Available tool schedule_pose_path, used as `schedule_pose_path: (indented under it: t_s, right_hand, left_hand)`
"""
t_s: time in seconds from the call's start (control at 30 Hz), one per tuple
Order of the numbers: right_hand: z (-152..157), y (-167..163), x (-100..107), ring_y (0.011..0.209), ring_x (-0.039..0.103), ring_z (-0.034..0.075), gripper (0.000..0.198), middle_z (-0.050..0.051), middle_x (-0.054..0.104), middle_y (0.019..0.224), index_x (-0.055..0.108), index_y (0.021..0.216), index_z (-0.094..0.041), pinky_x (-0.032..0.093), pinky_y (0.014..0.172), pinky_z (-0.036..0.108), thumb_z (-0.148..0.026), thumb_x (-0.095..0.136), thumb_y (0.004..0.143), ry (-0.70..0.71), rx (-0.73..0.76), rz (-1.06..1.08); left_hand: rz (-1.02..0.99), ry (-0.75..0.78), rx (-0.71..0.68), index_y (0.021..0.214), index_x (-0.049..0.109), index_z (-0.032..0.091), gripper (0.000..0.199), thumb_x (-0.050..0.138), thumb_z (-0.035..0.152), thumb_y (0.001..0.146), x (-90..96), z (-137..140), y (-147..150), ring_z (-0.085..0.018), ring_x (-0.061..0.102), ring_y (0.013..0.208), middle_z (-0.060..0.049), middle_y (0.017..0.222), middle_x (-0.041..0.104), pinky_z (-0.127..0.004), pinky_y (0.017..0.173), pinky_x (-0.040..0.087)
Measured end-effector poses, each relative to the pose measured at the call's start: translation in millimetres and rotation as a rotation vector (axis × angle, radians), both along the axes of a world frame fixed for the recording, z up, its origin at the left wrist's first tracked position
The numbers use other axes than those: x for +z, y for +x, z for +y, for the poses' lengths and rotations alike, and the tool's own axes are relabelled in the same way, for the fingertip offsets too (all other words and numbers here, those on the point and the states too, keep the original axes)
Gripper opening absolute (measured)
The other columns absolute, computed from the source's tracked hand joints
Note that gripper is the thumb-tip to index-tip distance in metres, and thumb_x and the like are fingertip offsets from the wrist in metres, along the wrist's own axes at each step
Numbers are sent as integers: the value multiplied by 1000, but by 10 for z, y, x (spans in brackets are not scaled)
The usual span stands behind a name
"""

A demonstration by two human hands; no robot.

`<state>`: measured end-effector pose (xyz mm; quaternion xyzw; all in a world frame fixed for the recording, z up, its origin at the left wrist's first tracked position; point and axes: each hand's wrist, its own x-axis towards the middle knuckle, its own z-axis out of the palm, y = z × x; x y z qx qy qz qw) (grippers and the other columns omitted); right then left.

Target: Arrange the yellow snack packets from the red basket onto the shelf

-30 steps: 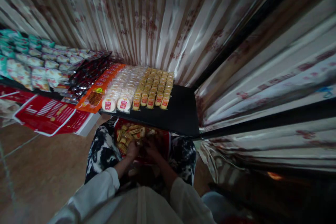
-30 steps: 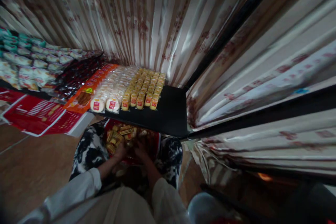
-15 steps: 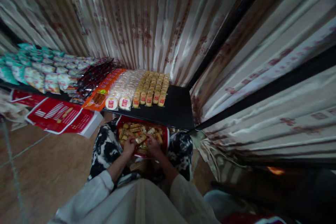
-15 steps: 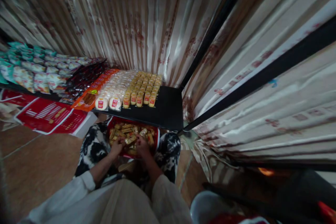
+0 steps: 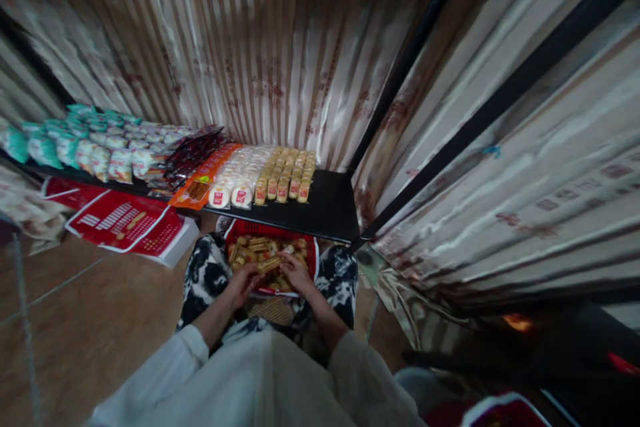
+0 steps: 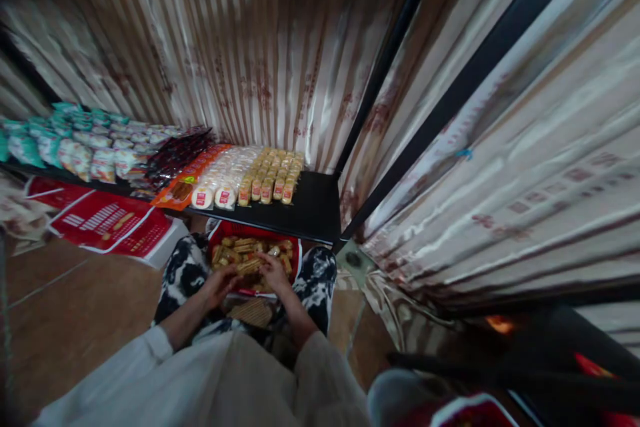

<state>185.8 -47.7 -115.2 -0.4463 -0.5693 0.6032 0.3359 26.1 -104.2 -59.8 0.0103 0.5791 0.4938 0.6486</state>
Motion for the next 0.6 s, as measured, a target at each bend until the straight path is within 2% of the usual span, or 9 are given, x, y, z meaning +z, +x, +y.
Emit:
schedule_pose_path:
  t_s: [0.1, 0.27, 0.33, 0.47, 0.6]
  right_hand:
    - [-27, 44, 63, 67, 58, 12, 34, 1, 68, 87, 67, 101, -20, 48, 65, 24, -27, 62, 68, 39, -7, -1]
    - [-48, 69, 226, 80, 63, 16, 30, 3, 69, 98, 68, 98, -23, 50, 75, 29, -37, 61, 72, 108, -44, -69]
    - [-52, 67, 290, 84, 63, 18, 30, 4, 70, 96, 69, 94, -21, 49, 78, 30, -39, 60, 72, 140, -71, -100]
    - [-76, 54, 390, 77, 62, 17, 31, 4, 69, 84, 69, 89, -16, 49, 68, 27, -40, 57, 73, 161, -91, -176]
    - [-146, 18, 478, 60, 57, 13, 31, 1, 65, 68, 68, 82, -14, 44, 54, 22, -41, 55, 75, 165, -125, -235]
  left_hand:
    - [-31, -10, -24, 80, 54, 12, 6, 50, 9, 82, 44, -76, -2, -7, 58, 44, 0, 55, 61, -11, 39, 41]
    - [-25, -11, -135, 76, 52, 11, 22, 40, 23, 90, 107, -180, 16, -9, 55, 37, -4, 50, 60, -13, 34, 37]
    - [-2, 0, -155, 75, 51, 12, 25, 39, 27, 91, 146, -216, 18, -9, 54, 36, -3, 49, 59, -13, 33, 35]
    - [52, 34, -184, 78, 54, 11, 24, 41, 26, 90, 238, -251, 11, -9, 55, 37, -4, 51, 60, -13, 33, 36]
    - [96, 111, -138, 90, 57, 10, 14, 51, 20, 83, 357, -211, -1, -10, 59, 43, -5, 60, 64, -15, 37, 42]
